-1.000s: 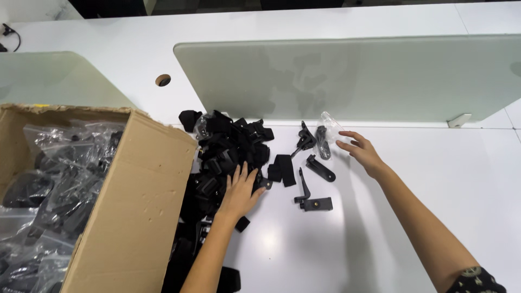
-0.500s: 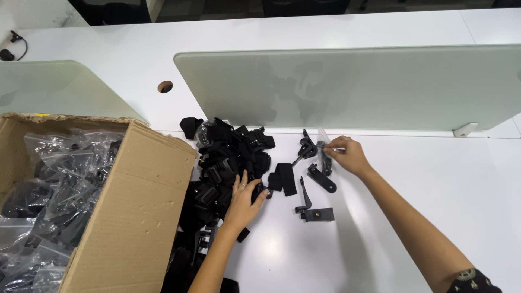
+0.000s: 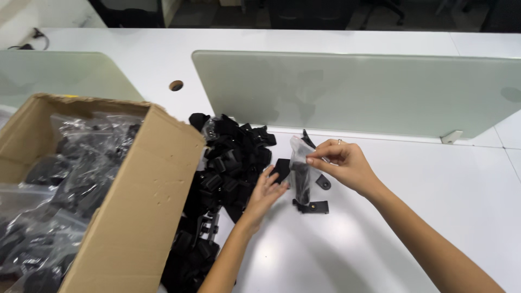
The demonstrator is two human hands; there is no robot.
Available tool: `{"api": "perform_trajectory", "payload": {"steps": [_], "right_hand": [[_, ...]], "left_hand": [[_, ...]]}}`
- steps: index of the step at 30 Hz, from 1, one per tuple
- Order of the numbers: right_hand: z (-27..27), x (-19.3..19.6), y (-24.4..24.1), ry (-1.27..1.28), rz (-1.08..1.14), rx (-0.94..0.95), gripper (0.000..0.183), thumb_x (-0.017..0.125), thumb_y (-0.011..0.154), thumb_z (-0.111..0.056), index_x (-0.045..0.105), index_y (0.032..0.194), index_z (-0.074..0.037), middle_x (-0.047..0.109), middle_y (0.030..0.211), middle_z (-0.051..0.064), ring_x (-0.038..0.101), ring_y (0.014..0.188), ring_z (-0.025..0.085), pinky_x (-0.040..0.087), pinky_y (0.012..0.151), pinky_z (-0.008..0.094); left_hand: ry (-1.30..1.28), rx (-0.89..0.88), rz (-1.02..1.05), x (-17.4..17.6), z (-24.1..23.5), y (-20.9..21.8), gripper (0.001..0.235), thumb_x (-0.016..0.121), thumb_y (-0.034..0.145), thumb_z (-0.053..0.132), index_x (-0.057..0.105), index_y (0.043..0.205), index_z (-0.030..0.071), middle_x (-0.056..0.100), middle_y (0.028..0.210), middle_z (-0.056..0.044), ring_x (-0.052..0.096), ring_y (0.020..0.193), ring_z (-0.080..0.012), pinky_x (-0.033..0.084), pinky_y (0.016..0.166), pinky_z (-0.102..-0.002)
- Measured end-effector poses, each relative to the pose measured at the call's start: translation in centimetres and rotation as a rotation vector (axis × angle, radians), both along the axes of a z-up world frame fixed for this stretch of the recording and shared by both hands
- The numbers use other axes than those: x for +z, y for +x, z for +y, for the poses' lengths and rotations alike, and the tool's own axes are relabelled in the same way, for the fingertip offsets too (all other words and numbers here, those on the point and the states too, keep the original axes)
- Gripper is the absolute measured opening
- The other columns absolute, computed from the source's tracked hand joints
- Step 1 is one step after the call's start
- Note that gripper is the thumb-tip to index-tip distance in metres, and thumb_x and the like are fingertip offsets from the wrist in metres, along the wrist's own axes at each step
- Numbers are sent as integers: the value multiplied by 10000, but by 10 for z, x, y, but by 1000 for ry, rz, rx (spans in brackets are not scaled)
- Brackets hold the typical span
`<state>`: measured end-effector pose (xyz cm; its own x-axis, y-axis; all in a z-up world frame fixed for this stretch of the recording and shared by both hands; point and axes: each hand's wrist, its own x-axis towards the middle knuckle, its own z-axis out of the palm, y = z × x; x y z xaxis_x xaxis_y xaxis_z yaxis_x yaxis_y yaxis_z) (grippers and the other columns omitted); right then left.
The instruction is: The person unpacks black plastic items from a cardboard box, removing them from clear plastic bags and placing them on a white table. The person handles the items one by one, occasionally inspecting them before setting them down.
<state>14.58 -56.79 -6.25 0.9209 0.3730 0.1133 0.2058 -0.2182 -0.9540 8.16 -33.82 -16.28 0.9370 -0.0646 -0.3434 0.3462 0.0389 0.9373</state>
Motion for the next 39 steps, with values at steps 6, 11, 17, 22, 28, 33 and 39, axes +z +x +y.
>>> {"api": "perform_trajectory", "payload": {"steps": [6, 11, 17, 22, 28, 33, 39], "right_hand": [[22, 28, -34, 77, 51, 65, 132, 790, 883, -86, 825, 986, -11, 690, 934, 53, 583, 759, 126, 468, 636, 268], [35, 33, -53, 186, 8, 155, 137, 732, 876, -75, 776, 999, -35, 710, 1145, 48, 695, 996, 122, 601, 854, 282], [41, 32, -59, 110, 39, 217, 153, 717, 885, -78, 782, 1019, -42, 720, 1188, 74, 713, 1078, 164, 604, 962, 322], [47, 24, -55, 40, 90, 232, 169, 722, 879, -92, 792, 1029, -58, 735, 1172, 54, 733, 1026, 167, 604, 920, 321], [49, 13, -50, -45, 25, 308, 190, 723, 884, -131, 798, 1052, -84, 768, 1145, 62, 734, 996, 155, 618, 873, 331], [46, 2, -42, -128, 74, 316, 203, 728, 871, -154, 814, 1046, -96, 777, 1186, 51, 729, 921, 171, 606, 857, 340], [52, -8, -32, -129, 83, 299, 220, 723, 872, -178, 807, 1062, -103, 775, 1187, 41, 726, 946, 161, 601, 880, 339]], "left_hand": [[-324, -10, -23, 33, -4, -30, 673, 732, 908, 173, 457, 1522, 140, 597, 1328, -100, 675, 1104, -164, 595, 868, -336], [-371, 203, -98, 38, 32, -48, 415, 665, 930, 51, 598, 1338, 90, 716, 1067, -1, 674, 888, -83, 551, 717, -267], [-48, 549, -445, 77, 147, -72, 279, 628, 935, 21, 686, 1208, 22, 719, 1015, -29, 669, 848, -103, 553, 703, -277], [855, 768, -565, 124, 272, -88, 266, 701, 959, 84, 716, 1211, 0, 741, 1054, -140, 699, 926, -220, 548, 832, -349], [1370, 789, -329, 129, 420, -50, 181, 762, 899, 47, 767, 1050, -53, 731, 980, -273, 713, 923, -391, 540, 880, -464], [1270, 886, -154, 104, 494, 8, 422, 674, 950, 79, 582, 1344, -39, 564, 1335, -314, 529, 1255, -464, 403, 1083, -541], [1388, 440, 139, 38, 492, 30, 634, 442, 1034, 333, 262, 1634, 234, 66, 1725, -100, 39, 1574, -433, 102, 1213, -688]]}}
